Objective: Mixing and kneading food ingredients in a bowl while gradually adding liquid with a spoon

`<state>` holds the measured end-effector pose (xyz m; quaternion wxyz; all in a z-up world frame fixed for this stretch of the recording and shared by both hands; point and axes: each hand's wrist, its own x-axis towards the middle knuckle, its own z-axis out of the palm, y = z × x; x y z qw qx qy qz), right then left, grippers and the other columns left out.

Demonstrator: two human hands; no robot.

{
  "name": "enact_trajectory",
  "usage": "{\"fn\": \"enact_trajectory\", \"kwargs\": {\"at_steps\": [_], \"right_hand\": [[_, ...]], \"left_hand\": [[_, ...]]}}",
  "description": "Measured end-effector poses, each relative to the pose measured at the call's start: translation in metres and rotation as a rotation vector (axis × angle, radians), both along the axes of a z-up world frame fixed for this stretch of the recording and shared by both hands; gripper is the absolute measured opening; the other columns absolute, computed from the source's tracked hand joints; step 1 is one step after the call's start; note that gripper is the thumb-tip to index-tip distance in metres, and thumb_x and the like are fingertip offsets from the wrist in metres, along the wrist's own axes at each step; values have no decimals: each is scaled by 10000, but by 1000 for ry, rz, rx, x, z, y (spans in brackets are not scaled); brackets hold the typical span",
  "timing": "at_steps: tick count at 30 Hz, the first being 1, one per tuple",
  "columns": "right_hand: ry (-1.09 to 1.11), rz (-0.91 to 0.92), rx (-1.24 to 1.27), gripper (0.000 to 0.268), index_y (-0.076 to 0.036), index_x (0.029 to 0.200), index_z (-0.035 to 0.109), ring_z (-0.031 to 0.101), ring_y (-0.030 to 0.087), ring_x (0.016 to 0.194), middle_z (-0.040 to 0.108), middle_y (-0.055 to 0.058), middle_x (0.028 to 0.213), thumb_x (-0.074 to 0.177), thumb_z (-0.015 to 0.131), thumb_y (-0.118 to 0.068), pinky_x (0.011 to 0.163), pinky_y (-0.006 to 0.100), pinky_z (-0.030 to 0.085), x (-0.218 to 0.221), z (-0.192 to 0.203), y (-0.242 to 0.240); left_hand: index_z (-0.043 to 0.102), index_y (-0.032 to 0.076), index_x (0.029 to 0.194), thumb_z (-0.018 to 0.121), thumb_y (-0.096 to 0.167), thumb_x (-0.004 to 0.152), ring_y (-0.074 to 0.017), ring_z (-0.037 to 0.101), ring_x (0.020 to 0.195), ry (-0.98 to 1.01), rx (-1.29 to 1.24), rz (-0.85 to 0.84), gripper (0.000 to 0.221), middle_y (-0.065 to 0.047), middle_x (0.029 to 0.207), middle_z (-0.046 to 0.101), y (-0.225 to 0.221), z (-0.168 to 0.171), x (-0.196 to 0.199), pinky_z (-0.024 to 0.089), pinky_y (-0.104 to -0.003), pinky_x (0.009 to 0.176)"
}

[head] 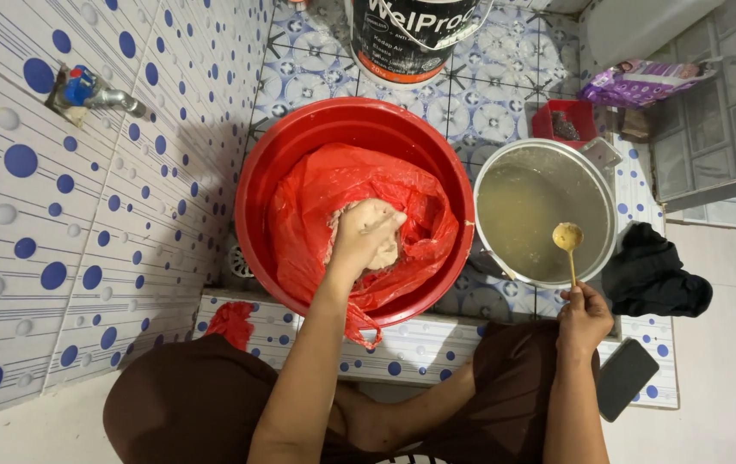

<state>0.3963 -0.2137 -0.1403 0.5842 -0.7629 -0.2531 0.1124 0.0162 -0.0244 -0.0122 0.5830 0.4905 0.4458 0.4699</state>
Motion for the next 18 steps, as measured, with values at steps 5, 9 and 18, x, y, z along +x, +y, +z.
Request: {"fn": "enact_trajectory", "kwargs": {"at_steps": [5,9,18], "right_hand": [[-3,5,2,165,70,1193,676,434,56,447,652,144,774,1075,593,-11,393,213,339,0,0,0],[-8,8,-11,162,77,1193,670,420,54,450,643,146,769,1078,580,6,391,221,336,-2,3,0],[-13,22,-19,163,76,1201,666,446,64,479,654,147,796,1088,577,0,417,220,360,-4,7,1]], "left_hand": [[796,133,878,870,147,697,-138,623,703,83,102,10,196,-61,701,675,5,-12,7,534,-288,724],[727,86,790,884,144,640,-165,629,698,150,128,19,224,-77,679,656,11,-44,5,542,-329,705],[608,82,710,792,146,780,-105,547,603,-9,86,-66,207,-54,598,530,11,-30,7,502,-295,592]]}}
